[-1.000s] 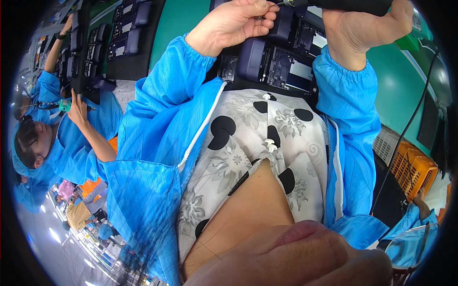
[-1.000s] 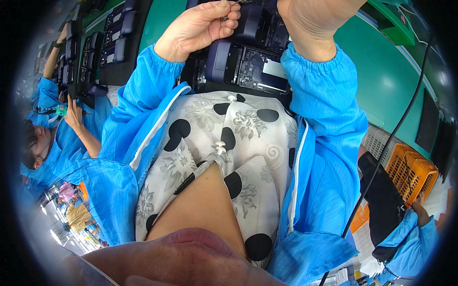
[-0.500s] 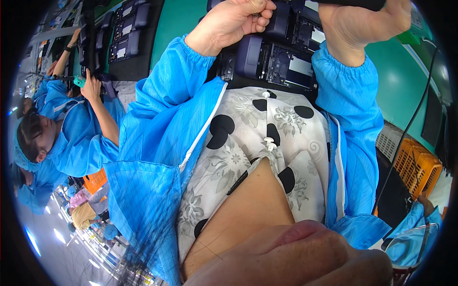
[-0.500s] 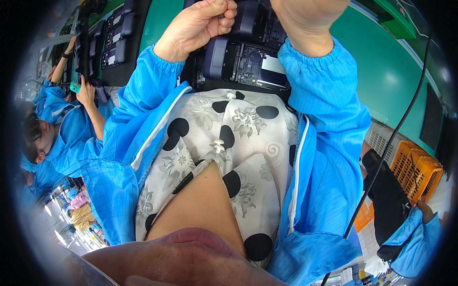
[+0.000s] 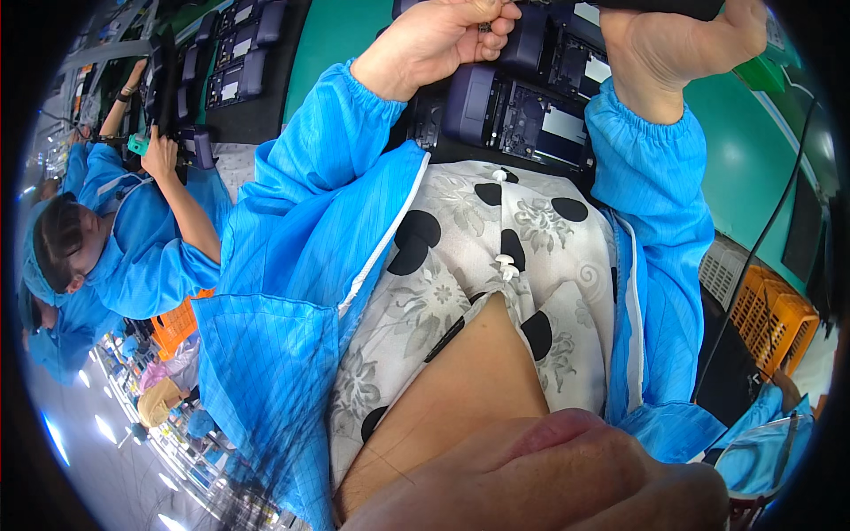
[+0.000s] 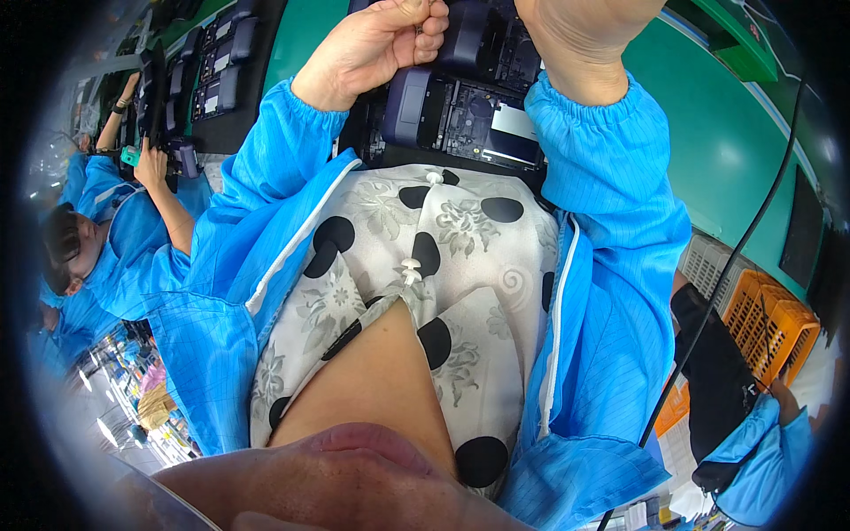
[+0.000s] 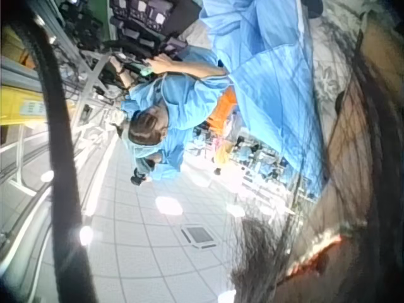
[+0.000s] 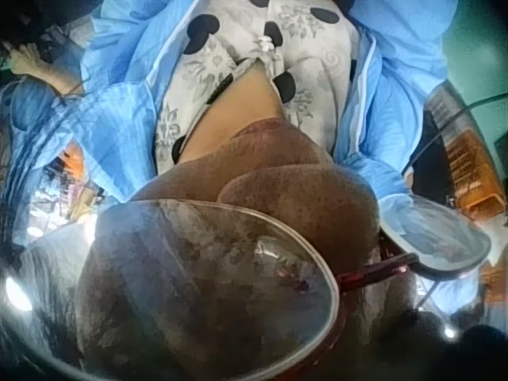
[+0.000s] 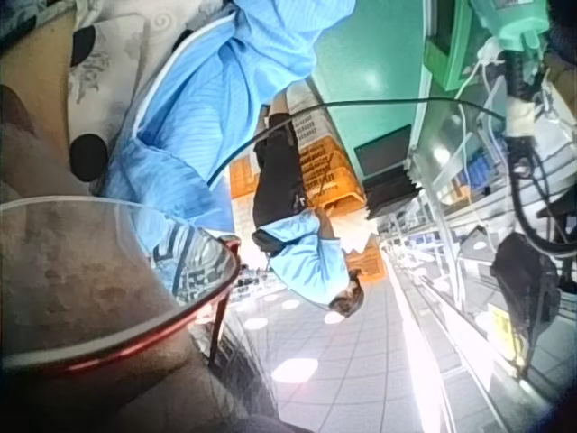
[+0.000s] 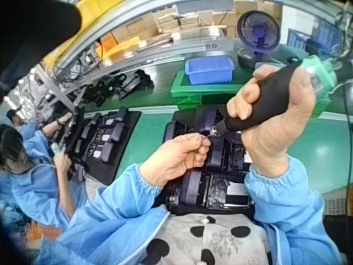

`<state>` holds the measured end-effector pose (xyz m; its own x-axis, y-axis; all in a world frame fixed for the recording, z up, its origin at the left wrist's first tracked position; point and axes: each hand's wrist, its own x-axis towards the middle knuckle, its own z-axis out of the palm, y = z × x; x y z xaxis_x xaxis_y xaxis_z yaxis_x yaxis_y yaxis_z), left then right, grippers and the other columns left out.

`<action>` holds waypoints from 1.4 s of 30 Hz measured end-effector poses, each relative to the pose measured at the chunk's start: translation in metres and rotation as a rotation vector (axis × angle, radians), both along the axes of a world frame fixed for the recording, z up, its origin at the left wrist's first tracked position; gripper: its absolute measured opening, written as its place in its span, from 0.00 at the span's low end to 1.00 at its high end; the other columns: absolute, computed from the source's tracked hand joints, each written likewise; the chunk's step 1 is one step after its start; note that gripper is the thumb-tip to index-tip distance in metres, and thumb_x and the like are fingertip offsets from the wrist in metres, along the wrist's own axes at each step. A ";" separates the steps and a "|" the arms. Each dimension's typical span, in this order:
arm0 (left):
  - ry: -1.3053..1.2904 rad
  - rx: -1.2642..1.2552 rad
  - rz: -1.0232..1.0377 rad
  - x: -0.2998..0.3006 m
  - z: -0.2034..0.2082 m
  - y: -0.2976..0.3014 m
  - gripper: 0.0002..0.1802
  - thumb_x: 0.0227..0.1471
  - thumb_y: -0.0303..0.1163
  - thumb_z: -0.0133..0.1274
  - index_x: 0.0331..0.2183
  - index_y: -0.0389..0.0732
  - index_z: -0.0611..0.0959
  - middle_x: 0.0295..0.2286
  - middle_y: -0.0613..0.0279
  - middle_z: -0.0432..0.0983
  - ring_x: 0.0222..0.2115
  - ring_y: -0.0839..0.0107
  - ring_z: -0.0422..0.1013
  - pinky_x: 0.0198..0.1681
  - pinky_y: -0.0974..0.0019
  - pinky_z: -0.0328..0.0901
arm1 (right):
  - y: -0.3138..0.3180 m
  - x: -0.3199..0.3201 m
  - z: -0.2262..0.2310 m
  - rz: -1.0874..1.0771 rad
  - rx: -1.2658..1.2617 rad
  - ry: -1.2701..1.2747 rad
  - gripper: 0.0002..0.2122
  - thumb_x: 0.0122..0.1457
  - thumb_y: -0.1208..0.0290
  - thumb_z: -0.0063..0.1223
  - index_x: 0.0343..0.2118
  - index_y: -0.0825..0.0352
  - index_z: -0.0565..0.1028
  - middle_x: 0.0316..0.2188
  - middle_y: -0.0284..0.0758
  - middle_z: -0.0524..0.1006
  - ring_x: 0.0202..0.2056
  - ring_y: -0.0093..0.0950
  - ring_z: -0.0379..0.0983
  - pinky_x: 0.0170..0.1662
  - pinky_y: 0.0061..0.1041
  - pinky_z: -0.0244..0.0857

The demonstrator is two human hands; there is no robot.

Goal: Assembling components into handheld electronic devices using an electric screwdriver on an assembly line.

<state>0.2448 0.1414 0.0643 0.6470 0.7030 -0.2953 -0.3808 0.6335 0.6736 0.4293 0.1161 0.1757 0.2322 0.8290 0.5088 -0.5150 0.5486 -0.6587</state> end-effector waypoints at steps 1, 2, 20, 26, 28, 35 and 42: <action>0.009 -0.008 0.001 0.000 0.000 -0.001 0.10 0.67 0.35 0.51 0.38 0.38 0.80 0.27 0.67 0.74 0.27 0.74 0.69 0.34 0.70 0.67 | 0.000 0.000 0.000 0.000 -0.001 0.000 0.29 0.61 0.34 0.50 0.36 0.63 0.77 0.21 0.31 0.75 0.19 0.25 0.70 0.27 0.28 0.66; 0.009 -0.009 0.001 0.000 -0.001 0.000 0.10 0.67 0.35 0.51 0.38 0.38 0.80 0.27 0.67 0.74 0.27 0.74 0.69 0.34 0.70 0.67 | 0.000 0.000 0.000 -0.011 0.005 -0.013 0.29 0.61 0.34 0.50 0.36 0.63 0.77 0.21 0.31 0.75 0.19 0.25 0.70 0.27 0.28 0.66; 0.075 0.156 0.031 0.009 -0.002 0.002 0.17 0.69 0.41 0.50 0.42 0.35 0.81 0.26 0.70 0.71 0.27 0.76 0.66 0.33 0.72 0.65 | 0.000 0.008 -0.001 -0.054 0.045 -0.067 0.29 0.62 0.35 0.49 0.36 0.64 0.78 0.20 0.32 0.75 0.18 0.24 0.71 0.27 0.27 0.68; 0.591 0.402 0.087 -0.005 -0.006 0.022 0.22 0.65 0.49 0.54 0.33 0.37 0.83 0.19 0.75 0.69 0.16 0.74 0.62 0.23 0.68 0.61 | 0.000 0.028 0.005 -0.075 0.024 -0.167 0.29 0.61 0.37 0.51 0.36 0.66 0.77 0.19 0.33 0.75 0.18 0.23 0.71 0.25 0.26 0.68; 0.913 0.678 0.068 0.007 0.011 0.020 0.25 0.63 0.50 0.56 0.31 0.35 0.84 0.20 0.71 0.72 0.18 0.73 0.65 0.25 0.67 0.64 | 0.004 0.031 -0.002 -0.061 0.002 -0.219 0.27 0.62 0.40 0.53 0.36 0.67 0.77 0.20 0.33 0.75 0.18 0.22 0.72 0.25 0.25 0.68; 0.972 0.592 -0.144 0.011 -0.003 0.031 0.28 0.59 0.51 0.61 0.29 0.30 0.88 0.22 0.66 0.79 0.23 0.78 0.70 0.29 0.68 0.66 | 0.017 0.026 -0.040 0.097 -0.130 -0.139 0.22 0.66 0.48 0.54 0.37 0.68 0.75 0.21 0.33 0.74 0.18 0.23 0.71 0.25 0.24 0.69; 0.827 0.474 -0.172 0.012 -0.015 0.034 0.25 0.59 0.49 0.61 0.30 0.32 0.89 0.23 0.68 0.80 0.23 0.79 0.69 0.28 0.70 0.66 | 0.028 0.026 -0.065 -0.017 -0.205 -0.326 0.18 0.64 0.54 0.58 0.35 0.68 0.75 0.21 0.32 0.74 0.18 0.21 0.70 0.24 0.22 0.67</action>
<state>0.2571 0.1753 0.0497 0.4672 0.7812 -0.4140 0.4011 0.2301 0.8867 0.4549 0.1438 0.1105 0.1003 0.9187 0.3821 -0.2524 0.3950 -0.8834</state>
